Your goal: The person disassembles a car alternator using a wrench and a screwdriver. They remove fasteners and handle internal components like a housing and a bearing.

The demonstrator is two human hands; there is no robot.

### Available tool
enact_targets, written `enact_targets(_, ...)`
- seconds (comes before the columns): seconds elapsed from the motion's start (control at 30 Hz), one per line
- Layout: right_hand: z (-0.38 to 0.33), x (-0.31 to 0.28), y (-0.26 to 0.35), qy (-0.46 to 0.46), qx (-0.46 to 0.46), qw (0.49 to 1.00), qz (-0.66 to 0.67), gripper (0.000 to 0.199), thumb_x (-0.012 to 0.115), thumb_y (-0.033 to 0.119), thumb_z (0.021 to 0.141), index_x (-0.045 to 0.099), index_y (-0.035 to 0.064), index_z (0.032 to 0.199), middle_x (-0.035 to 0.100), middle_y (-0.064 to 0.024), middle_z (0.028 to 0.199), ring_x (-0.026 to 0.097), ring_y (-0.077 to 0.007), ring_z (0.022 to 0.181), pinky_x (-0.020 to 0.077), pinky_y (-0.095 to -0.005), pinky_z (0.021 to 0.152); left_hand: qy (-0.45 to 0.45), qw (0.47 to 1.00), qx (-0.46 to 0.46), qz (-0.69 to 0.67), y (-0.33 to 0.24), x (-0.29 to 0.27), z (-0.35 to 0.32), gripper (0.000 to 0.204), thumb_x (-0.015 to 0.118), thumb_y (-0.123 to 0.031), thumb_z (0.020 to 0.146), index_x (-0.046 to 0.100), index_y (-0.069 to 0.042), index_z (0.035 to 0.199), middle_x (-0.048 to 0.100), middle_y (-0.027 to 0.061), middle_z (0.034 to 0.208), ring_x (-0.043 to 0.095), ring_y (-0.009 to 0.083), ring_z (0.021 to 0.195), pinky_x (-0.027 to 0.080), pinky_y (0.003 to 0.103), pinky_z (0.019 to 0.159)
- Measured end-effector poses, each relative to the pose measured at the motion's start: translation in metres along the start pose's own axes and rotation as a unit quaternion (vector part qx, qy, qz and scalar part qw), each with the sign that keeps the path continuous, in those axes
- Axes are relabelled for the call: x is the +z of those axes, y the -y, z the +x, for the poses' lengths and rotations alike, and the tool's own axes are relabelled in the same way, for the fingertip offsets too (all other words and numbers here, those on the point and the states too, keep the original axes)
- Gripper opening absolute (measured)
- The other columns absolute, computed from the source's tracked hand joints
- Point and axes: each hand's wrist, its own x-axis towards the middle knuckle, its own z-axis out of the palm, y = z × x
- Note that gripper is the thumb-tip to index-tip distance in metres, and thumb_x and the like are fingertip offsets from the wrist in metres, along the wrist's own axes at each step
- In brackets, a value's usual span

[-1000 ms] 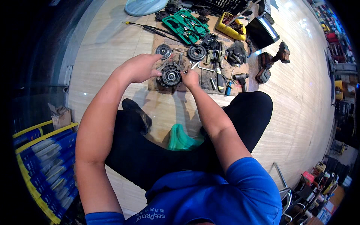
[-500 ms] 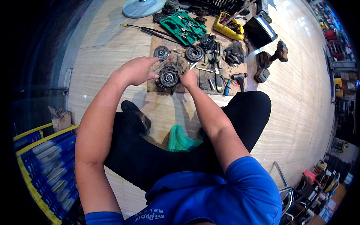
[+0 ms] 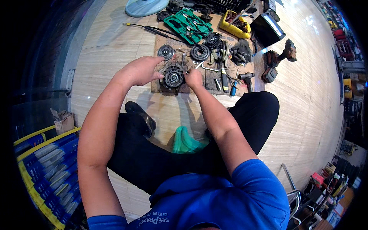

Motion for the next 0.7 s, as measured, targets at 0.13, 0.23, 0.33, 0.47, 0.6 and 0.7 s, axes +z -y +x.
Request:
enact_targets(0.13, -0.0067, -0.0036, 0.0018, -0.018, 0.0, 0.999, 0.036, 0.04, 0.071, 0.038, 0.083, 0.07, -0.0023, 0.088, 0.068, -0.027, 0.086, 0.067, -0.0427, 0.086, 0.0533, -0.0503, 0.079, -0.003, 1.0, 0.004, 0.002, -0.0003, -0.0011, -0.0015, 0.063, 0.072, -0.028, 0.087, 0.048, -0.002, 0.139, 0.056, 0.0261, 0.132, 0.052, 0.041, 0.124, 0.043, 0.044, 0.105)
enact_targets(0.23, -0.0047, -0.0034, 0.0013, -0.018, 0.005, 1.0, 0.005, 0.04, 0.071, 0.037, 0.084, 0.07, -0.0026, 0.088, 0.068, -0.027, 0.085, 0.067, -0.0428, 0.085, 0.0534, -0.05, 0.079, -0.005, 1.0, 0.004, 0.003, -0.0017, -0.0019, -0.0021, 0.063, 0.072, -0.027, 0.087, 0.048, -0.002, 0.139, 0.056, 0.026, 0.132, 0.052, 0.041, 0.124, 0.043, 0.045, 0.104)
enact_targets(0.33, -0.0015, -0.002, -0.003, 0.009, -0.005, 1.0, -0.014, 0.041, 0.07, 0.038, 0.084, 0.07, -0.0027, 0.09, 0.068, -0.0269, 0.085, 0.067, -0.0427, 0.085, 0.0534, -0.0496, 0.079, -0.005, 1.0, 0.002, 0.0, -0.0037, -0.0025, -0.0023, 0.063, 0.072, -0.027, 0.087, 0.048, -0.002, 0.139, 0.056, 0.0259, 0.132, 0.052, 0.041, 0.124, 0.043, 0.045, 0.104)
enact_targets(0.47, -0.0012, 0.0004, -0.003, -0.013, -0.013, 1.0, 0.008, 0.042, 0.069, 0.039, 0.085, 0.07, -0.0026, 0.089, 0.068, -0.0265, 0.086, 0.067, -0.0428, 0.086, 0.0533, -0.0497, 0.079, 0.002, 1.0, -0.002, 0.001, -0.0018, -0.002, -0.0018, 0.063, 0.072, -0.026, 0.087, 0.047, -0.002, 0.139, 0.056, 0.0258, 0.132, 0.052, 0.0411, 0.124, 0.043, 0.044, 0.104)
enact_targets(0.6, -0.0044, -0.0029, 0.004, -0.017, 0.021, 0.999, 0.032, 0.04, 0.071, 0.037, 0.083, 0.071, -0.0025, 0.09, 0.068, -0.0268, 0.087, 0.067, -0.043, 0.087, 0.0533, -0.0496, 0.079, -0.007, 1.0, 0.001, 0.002, -0.0003, -0.0012, -0.0045, 0.063, 0.072, -0.026, 0.087, 0.047, -0.002, 0.14, 0.056, 0.026, 0.132, 0.052, 0.0412, 0.124, 0.043, 0.044, 0.104)
enact_targets(0.7, -0.0006, -0.0036, 0.0027, 0.013, 0.025, 1.0, 0.007, 0.04, 0.073, 0.035, 0.081, 0.071, -0.0027, 0.094, 0.069, -0.0272, 0.09, 0.067, -0.0428, 0.088, 0.0534, -0.0492, 0.08, -0.008, 1.0, 0.003, 0.002, -0.0003, -0.001, -0.0039, 0.063, 0.071, -0.026, 0.087, 0.047, -0.002, 0.14, 0.056, 0.0261, 0.132, 0.052, 0.0413, 0.123, 0.043, 0.044, 0.104)
